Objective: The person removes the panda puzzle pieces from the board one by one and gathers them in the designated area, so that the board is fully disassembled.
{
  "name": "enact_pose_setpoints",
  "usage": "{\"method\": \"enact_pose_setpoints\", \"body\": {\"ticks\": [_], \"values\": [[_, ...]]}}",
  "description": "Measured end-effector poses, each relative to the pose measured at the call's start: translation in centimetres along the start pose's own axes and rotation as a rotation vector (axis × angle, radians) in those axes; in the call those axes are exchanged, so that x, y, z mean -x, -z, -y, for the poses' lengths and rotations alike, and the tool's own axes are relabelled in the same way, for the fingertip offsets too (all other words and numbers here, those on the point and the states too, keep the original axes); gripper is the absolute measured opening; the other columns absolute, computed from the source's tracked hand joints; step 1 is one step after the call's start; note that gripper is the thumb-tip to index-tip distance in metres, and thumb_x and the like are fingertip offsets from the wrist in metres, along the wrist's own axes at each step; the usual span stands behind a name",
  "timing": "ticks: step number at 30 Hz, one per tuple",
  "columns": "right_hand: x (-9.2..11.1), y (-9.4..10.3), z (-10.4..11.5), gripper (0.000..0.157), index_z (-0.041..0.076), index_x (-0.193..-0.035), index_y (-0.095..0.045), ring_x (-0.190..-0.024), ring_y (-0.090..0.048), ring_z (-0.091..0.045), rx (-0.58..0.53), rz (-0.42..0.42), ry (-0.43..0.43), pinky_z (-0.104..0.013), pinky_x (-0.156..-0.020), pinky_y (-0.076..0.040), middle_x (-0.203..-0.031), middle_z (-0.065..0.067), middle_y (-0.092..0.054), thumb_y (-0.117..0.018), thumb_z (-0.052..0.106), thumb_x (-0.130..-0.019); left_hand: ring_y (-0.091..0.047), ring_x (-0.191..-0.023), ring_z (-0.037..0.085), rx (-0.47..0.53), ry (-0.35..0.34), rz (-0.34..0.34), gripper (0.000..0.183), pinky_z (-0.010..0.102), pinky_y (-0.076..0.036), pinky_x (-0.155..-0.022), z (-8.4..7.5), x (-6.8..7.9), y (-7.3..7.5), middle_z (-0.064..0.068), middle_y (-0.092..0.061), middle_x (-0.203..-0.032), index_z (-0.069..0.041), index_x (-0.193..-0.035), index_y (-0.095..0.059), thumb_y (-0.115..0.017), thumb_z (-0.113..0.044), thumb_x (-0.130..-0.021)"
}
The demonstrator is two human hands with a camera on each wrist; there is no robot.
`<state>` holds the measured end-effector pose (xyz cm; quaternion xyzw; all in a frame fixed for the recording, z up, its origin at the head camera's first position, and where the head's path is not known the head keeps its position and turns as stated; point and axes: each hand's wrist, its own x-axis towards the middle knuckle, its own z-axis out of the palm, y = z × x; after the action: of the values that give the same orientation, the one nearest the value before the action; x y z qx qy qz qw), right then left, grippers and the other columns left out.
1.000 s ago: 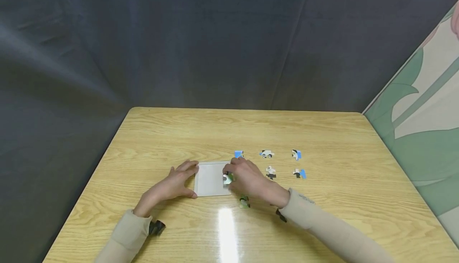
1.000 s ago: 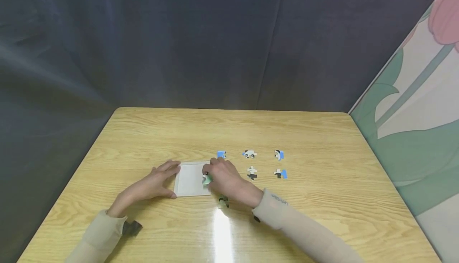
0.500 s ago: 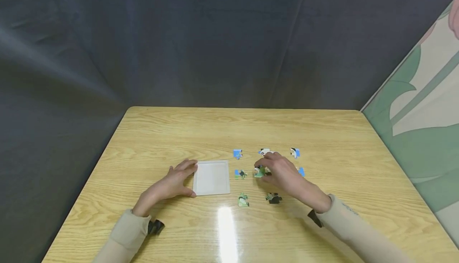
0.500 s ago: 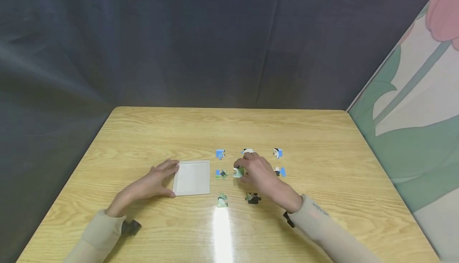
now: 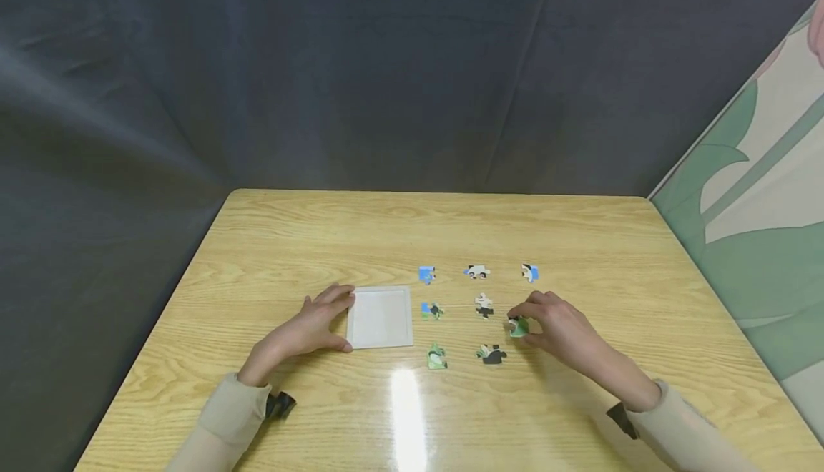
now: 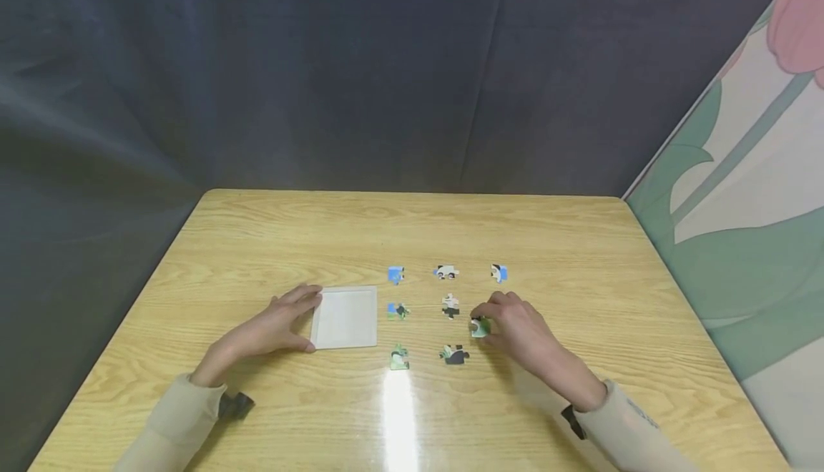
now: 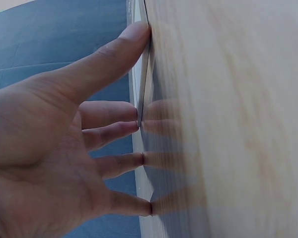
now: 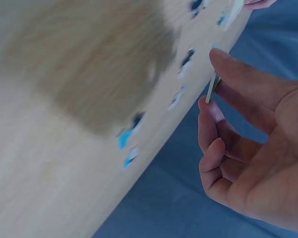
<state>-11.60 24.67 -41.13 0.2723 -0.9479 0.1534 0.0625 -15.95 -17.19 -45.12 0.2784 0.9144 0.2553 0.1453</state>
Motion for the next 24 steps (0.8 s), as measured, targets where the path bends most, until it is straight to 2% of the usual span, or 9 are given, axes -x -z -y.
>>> {"method": "enact_pose_setpoints", "body": {"ticks": [10,17,24], "values": [[2.7,0.2,-2.1,0.04,0.012,-0.097,-0.075,-0.078,-0.057,-0.015,-0.001,0.071,-0.032,-0.027,-0.062,-0.05,-0.088,0.002,-0.065,-0.087,0.004,-0.06,-0.013,-0.143,0.044,0.017,0.008,-0.004,0.087,0.078,-0.009,-0.1,0.0,0.0,0.1,0.019,-0.025,-0.155,0.007,-0.142,-0.041,-0.082,-0.028,-0.074],[3.4,0.0,-2.8,0.036,0.011,-0.099,-0.075,-0.076,-0.055,-0.013,-0.07,0.134,-0.054,-0.023,-0.06,-0.046,-0.089,0.004,-0.065,-0.086,0.007,-0.064,-0.014,-0.143,0.043,0.016,0.005,-0.01,0.086,0.078,-0.009,-0.099,0.0,0.0,0.0,0.019,-0.026,-0.154,0.007,-0.141,-0.041,-0.082,-0.027,-0.074],[3.8,-0.1,-3.2,0.036,0.008,-0.1,-0.075,-0.077,-0.054,-0.011,-0.096,0.156,-0.05,-0.022,-0.06,-0.046,-0.091,0.004,-0.064,-0.085,0.006,-0.066,-0.013,-0.143,0.043,0.019,0.012,-0.003,0.086,0.078,-0.009,-0.1,-0.1,-0.1,0.0,0.018,-0.025,-0.155,0.007,-0.141,-0.041,-0.082,-0.026,-0.074]]}}
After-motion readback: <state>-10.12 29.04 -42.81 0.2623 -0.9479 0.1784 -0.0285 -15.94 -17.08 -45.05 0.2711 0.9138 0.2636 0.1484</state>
